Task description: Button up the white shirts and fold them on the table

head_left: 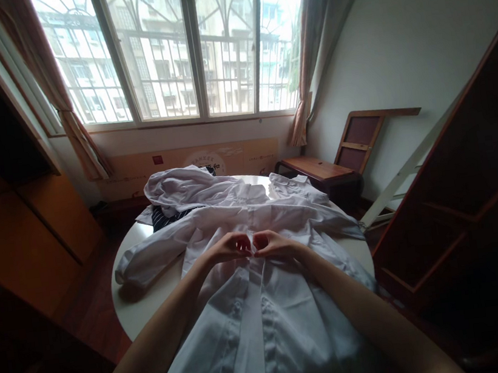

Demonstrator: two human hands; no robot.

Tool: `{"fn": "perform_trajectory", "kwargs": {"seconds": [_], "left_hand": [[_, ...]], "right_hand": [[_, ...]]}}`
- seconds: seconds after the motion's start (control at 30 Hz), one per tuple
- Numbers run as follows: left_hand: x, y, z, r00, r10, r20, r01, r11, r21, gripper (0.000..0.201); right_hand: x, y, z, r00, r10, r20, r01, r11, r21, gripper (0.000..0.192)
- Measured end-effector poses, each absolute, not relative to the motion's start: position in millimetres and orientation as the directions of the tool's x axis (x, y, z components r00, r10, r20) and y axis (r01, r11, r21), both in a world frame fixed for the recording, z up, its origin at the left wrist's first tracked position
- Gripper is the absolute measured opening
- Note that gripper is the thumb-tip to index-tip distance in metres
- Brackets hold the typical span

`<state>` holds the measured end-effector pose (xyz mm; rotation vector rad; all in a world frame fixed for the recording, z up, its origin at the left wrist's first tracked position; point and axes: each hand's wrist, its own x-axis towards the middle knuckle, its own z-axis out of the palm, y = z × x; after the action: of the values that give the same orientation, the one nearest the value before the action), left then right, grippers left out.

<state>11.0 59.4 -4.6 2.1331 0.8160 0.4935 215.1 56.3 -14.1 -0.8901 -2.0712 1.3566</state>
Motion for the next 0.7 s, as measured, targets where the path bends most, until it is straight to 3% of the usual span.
{"fn": "perform_trajectory", "kwargs": {"seconds": [0.1,0.2,0.37,0.5,0.6,0.7], "left_hand": [[8.6,62.9,-7.0,0.771,0.634,-0.062,0.4,-0.406,0.822,0.025],[6.8,65.4,-8.7,0.766,0.636,-0.09,0.433,-0.408,0.804,0.023],[10.9,60.0,-0.9,0.694,0.708,-0.134,0.579,-0.437,0.689,0.017],[14.0,55.4,4.8,0.687,0.713,-0.14,0.59,-0.435,0.68,0.013],[14.6,54.8,5.1,0.689,0.712,-0.137,0.588,-0.439,0.68,0.013],[16.1,54.3,3.9,0.686,0.715,-0.136,0.596,-0.444,0.669,0.01]], "right_hand": [[220.0,59.2,-11.0,-0.708,0.706,-0.01,0.244,0.231,-0.942,0.034],[221.7,60.2,-11.0,-0.71,0.703,-0.048,0.223,0.16,-0.962,0.038],[219.0,61.9,-18.2,-0.59,0.804,-0.078,0.23,0.074,-0.97,0.05],[215.1,65.1,-22.5,-0.518,0.85,-0.096,0.266,0.053,-0.962,0.05],[211.5,64.7,-21.2,-0.482,0.869,-0.111,0.371,0.088,-0.924,0.043],[207.1,59.5,-17.5,-0.402,0.913,-0.068,0.554,0.184,-0.812,0.034]]}}
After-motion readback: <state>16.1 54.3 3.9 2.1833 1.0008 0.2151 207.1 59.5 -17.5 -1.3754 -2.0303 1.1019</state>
